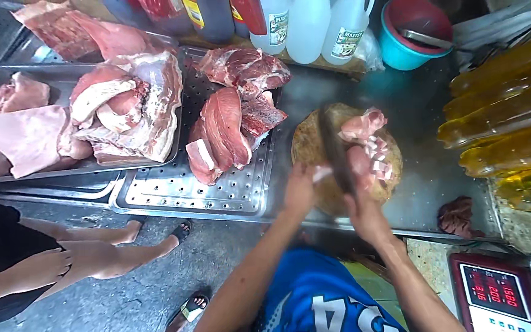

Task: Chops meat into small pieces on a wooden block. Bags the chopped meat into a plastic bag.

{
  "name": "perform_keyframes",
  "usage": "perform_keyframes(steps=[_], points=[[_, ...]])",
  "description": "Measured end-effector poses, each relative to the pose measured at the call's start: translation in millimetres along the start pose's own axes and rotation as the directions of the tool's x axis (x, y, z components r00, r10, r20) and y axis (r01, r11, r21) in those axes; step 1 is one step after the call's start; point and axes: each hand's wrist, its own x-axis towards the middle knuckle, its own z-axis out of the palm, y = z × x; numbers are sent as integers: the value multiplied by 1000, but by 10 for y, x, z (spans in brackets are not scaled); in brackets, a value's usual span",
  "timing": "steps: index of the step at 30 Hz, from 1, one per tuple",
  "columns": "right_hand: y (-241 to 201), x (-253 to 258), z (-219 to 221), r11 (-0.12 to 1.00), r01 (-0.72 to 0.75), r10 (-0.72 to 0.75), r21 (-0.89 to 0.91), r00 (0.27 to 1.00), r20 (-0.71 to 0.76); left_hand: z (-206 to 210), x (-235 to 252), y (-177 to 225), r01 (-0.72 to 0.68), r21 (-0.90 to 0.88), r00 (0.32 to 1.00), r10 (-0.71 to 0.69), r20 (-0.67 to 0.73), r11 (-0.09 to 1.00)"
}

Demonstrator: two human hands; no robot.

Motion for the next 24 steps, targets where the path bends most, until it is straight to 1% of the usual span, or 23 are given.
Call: perform_keyframes(steps=[1, 2, 4, 5, 7, 8, 9, 10, 11, 12, 13, 14, 15, 16, 17, 19, 20, 21, 22, 23, 24], points=[[68, -2, 112, 999, -52, 52, -13, 995, 79, 5, -16, -12, -6, 3, 1000, 6, -1, 1000], [90, 13, 134, 998, -63, 63, -5, 995, 78, -4, -3, -15, -11, 4, 1000, 11, -10, 1000], [37, -15, 36, 1000, -3, 4, 30, 999, -37, -29, 14, -11, -11, 2, 1000, 11, -13, 1000], [-15, -71, -33, 998, 46, -41, 36, 991, -128, -8, -22, -26, -15, -10, 1000, 14, -13, 1000], [-163, -81, -205, 987, 155, -134, 41, 940, -312, -26, -28, -40, -25, -37, 999, 24, -22, 999], [-227, -100, -260, 982, 188, -161, 37, 914, -371, -29, -55, -46, -23, -51, 999, 21, -31, 998], [-261, -109, -263, 977, 209, -180, 30, 899, -399, -32, -78, -53, -16, -57, 999, 13, -42, 998], [-254, -104, -201, 978, 207, -183, 24, 908, -377, -34, -87, -62, -12, -56, 998, 9, -58, 998], [-211, -95, -88, 986, 166, -153, 20, 945, -289, -29, -90, -77, -10, -55, 998, 6, -70, 998], [-151, -79, 35, 997, 82, -80, 11, 988, -134, -12, -96, -95, -10, -51, 997, 6, -79, 999], [-95, -52, 131, 1000, -12, 12, -9, 1000, 24, 2, -104, -111, -7, -44, 997, 4, -76, 999], [-56, -29, 183, 998, -59, 60, -16, 995, 84, 10, -105, -123, -8, -38, 997, 5, -76, 999], [-55, 10, 159, 998, -62, 63, -15, 995, 73, -5, -76, -122, -14, -40, 996, 11, -84, 999], [-79, 25, 94, 999, -36, 36, -9, 999, 22, -28, -50, -117, -18, -47, 996, 14, -89, 999], [-106, -20, 28, 1000, 8, -8, 2, 998, -61, -27, -71, -122, -21, -57, 997, 17, -80, 998], [-217, -48, -151, 993, 115, -109, 7, 961, -255, -34, -85, -132, -29, -78, 998, 24, -64, 997], [-280, -58, -226, 989, 151, -142, 4, 936, -323, -43, -87, -134, -23, -89, 999, 19, -47, 996], [-323, -76, -256, 985, 173, -161, 2, 919, -360, -38, -96, -142, -19, -103, 999, 15, -42, 995], [-334, -85, -218, 984, 179, -167, 1, 919, -357, -34, -98, -150, -16, -113, 999, 11, -44, 993], [-312, -94, -120, 987, 158, -150, 4, 943, -296, -30, -99, -157, -15, -117, 999, 9, -51, 993], [-265, -96, 9, 996, 92, -90, 10, 983, -160, -24, -102, -166, -14, -114, 998, 8, -56, 993]])
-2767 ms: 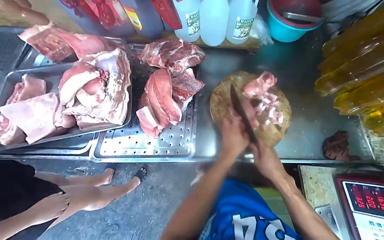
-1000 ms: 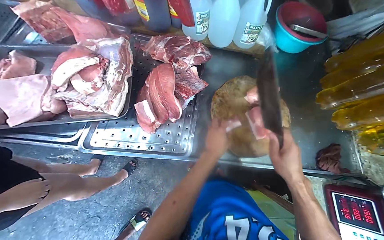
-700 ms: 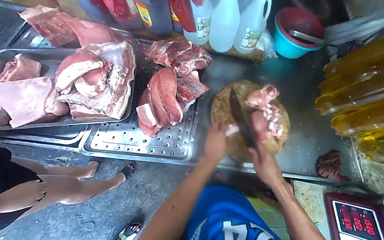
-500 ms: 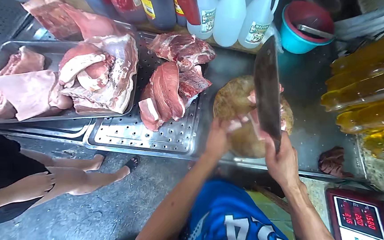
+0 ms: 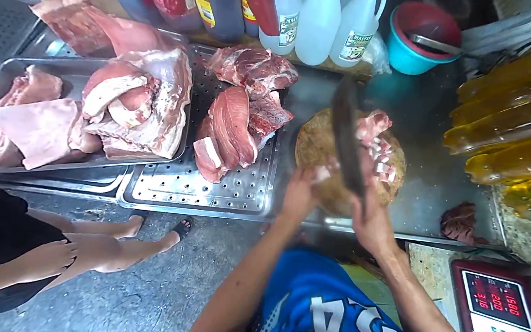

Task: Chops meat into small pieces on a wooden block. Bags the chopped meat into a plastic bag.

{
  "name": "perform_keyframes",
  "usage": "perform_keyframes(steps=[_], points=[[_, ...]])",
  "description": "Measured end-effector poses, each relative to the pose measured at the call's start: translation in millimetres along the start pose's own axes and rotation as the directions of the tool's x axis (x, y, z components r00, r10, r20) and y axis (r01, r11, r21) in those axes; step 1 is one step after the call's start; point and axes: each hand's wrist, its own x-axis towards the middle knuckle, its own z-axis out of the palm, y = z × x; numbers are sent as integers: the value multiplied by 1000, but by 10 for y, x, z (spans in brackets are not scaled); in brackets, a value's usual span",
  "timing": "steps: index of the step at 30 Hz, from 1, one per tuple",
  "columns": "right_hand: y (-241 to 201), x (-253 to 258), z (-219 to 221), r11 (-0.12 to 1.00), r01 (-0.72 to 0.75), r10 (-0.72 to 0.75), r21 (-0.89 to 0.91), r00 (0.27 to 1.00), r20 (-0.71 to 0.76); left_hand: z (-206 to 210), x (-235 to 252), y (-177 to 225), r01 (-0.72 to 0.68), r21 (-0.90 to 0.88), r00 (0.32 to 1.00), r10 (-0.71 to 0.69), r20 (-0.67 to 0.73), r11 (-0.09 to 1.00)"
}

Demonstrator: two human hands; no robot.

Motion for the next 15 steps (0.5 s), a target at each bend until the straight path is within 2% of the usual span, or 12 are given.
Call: perform_keyframes(steps=[1, 2, 4, 6, 8, 10, 12, 13, 14, 15], points=[[56, -8, 121, 996, -87, 90, -29, 982, 165, 4, -2, -7, 1, 9, 1000, -1, -2, 1000], [112, -14, 214, 989, -138, 148, -55, 956, 254, 8, -8, -13, -4, 21, 1000, 4, -5, 1000], [130, 42, 189, 988, -148, 157, -55, 953, 259, -7, 44, -12, -19, 33, 1000, 20, -16, 999], [69, -6, 45, 994, -103, 106, -24, 982, 158, 23, 11, -27, -35, 40, 999, 36, -22, 999], [-32, 14, -136, 1000, 0, 0, 1, 999, -34, 14, 18, -15, -45, 27, 998, 46, -35, 999], [-149, 7, -280, 997, 78, -76, 2, 976, -202, 20, -17, -24, -32, 15, 999, 32, -29, 999], [-210, -15, -274, 993, 120, -112, 15, 957, -266, 22, -46, -28, -18, 1, 999, 18, -29, 1000], [-198, -46, -188, 993, 113, -107, 16, 967, -231, 35, -55, -43, -25, -5, 999, 25, -42, 1000], [-152, -84, -52, 998, 69, -67, 10, 989, -130, 51, -57, -62, -41, -8, 997, 40, -62, 999], [-89, -104, 100, 1000, -16, 16, -8, 999, 33, 64, -53, -78, -58, -5, 995, 58, -81, 998]])
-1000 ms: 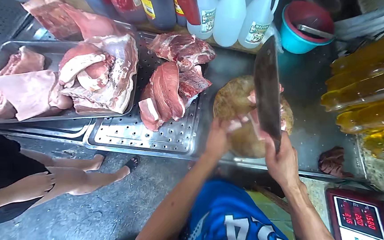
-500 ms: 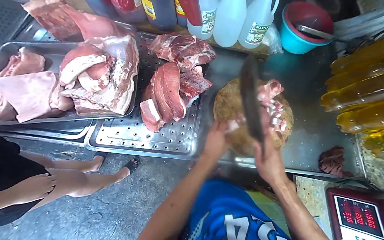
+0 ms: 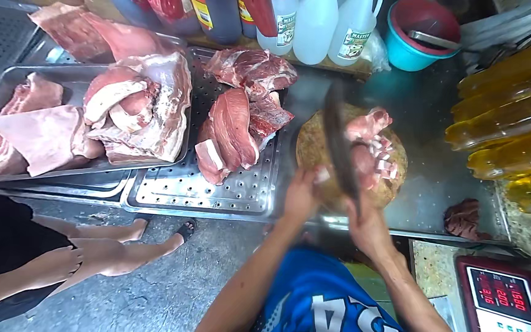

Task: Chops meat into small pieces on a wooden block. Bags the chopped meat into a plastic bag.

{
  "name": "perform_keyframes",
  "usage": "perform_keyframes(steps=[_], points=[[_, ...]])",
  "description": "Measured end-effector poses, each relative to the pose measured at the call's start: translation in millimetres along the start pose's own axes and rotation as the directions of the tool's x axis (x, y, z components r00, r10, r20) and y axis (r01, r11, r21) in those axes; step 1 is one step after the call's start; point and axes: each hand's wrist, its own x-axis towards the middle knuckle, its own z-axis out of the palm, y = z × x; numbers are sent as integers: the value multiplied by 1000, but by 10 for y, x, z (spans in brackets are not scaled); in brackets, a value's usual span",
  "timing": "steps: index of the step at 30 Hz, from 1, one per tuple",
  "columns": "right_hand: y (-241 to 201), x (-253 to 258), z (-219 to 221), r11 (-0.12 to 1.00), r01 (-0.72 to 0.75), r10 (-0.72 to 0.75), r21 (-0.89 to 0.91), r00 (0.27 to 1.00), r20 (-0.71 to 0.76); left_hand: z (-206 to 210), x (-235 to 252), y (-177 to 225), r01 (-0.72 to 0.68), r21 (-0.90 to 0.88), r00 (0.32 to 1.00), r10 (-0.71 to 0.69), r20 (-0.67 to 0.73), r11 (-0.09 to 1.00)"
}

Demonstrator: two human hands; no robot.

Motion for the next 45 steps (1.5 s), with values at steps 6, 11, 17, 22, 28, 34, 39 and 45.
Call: perform_keyframes(steps=[6, 11, 17, 22, 28, 34, 39, 45], points=[[163, 32, 50, 989, -143, 146, -28, 975, 168, 54, 62, 9, -30, 33, 1000, 30, 5, 999], [-23, 20, -337, 998, 69, -65, 11, 971, -230, -50, -18, -17, 8, -56, 1000, -10, -28, 998], [-56, 4, 153, 997, -52, 58, -61, 992, 112, -73, -119, -68, 23, -163, 997, -35, -70, 986], [131, 65, 226, 991, -135, 133, 0, 970, 203, 16, 147, 83, -17, 7, 999, 17, 44, 1000], [388, 198, -248, 974, -74, 118, 213, 973, -199, -14, 803, 381, 37, 59, 993, -43, 108, 998], [858, -53, -222, 984, -147, 178, 102, 830, -528, -1, 1146, 673, 5, 305, 960, -90, 265, 952], [1190, -229, 334, 907, -414, 418, 79, 862, -286, 71, 1496, 623, 67, 202, 991, -89, 104, 977], [1180, -212, 333, 896, -442, 440, 40, 872, -214, 165, 1837, 857, -45, 315, 962, -43, 268, 948]])
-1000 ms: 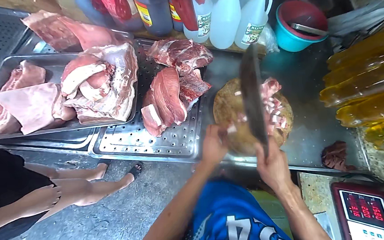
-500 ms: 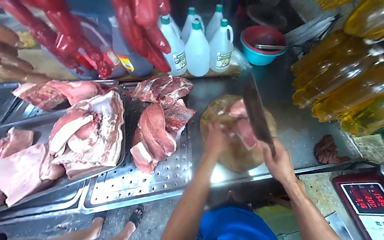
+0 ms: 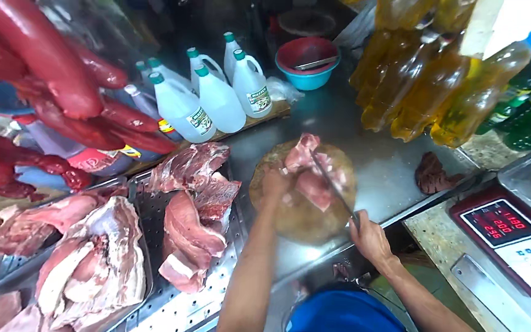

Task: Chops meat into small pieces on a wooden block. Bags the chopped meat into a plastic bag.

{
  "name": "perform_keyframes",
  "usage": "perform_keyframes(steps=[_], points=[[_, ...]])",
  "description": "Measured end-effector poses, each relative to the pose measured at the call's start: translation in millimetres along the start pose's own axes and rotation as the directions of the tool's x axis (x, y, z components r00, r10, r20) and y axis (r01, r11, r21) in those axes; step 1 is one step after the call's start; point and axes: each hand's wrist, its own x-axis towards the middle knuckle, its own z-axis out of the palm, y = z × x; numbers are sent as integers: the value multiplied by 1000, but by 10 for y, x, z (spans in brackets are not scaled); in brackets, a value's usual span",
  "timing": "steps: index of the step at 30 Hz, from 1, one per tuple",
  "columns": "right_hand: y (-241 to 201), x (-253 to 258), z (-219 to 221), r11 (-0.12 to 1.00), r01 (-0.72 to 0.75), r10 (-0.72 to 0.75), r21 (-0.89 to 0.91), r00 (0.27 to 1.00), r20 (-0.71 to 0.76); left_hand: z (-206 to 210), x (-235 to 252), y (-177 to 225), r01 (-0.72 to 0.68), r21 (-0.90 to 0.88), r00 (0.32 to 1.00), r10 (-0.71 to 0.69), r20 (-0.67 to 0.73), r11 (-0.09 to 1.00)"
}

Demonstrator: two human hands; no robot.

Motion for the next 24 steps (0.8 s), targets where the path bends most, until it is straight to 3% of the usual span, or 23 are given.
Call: perform_keyframes(steps=[6, 8, 12, 14, 17, 21, 24], points=[[146, 0, 108, 991, 100, -93, 87, 992, -82, -44, -228, -46, -135, 80, 987, 126, 100, 988], [187, 7, 137, 983, 135, -120, 123, 986, -116, -13, -391, -103, -129, 156, 984, 108, 140, 979], [164, 16, 24, 987, 83, -86, 135, 996, 12, 92, -533, -50, -80, 246, 997, 74, 36, 966], [148, 34, -80, 984, 103, -110, 145, 993, 46, 127, -425, -56, -76, 179, 996, 84, -34, 981], [28, 68, -247, 959, 180, -187, 220, 982, 13, 134, -199, -18, -91, -108, 991, 80, -106, 990], [-198, 330, -595, 875, 186, -241, 447, 968, 68, 11, -224, 438, -169, -404, 982, 187, 6, 899], [-140, 513, -642, 843, 117, -195, 524, 976, 97, 18, -274, 552, -253, -338, 966, 254, -43, 907]])
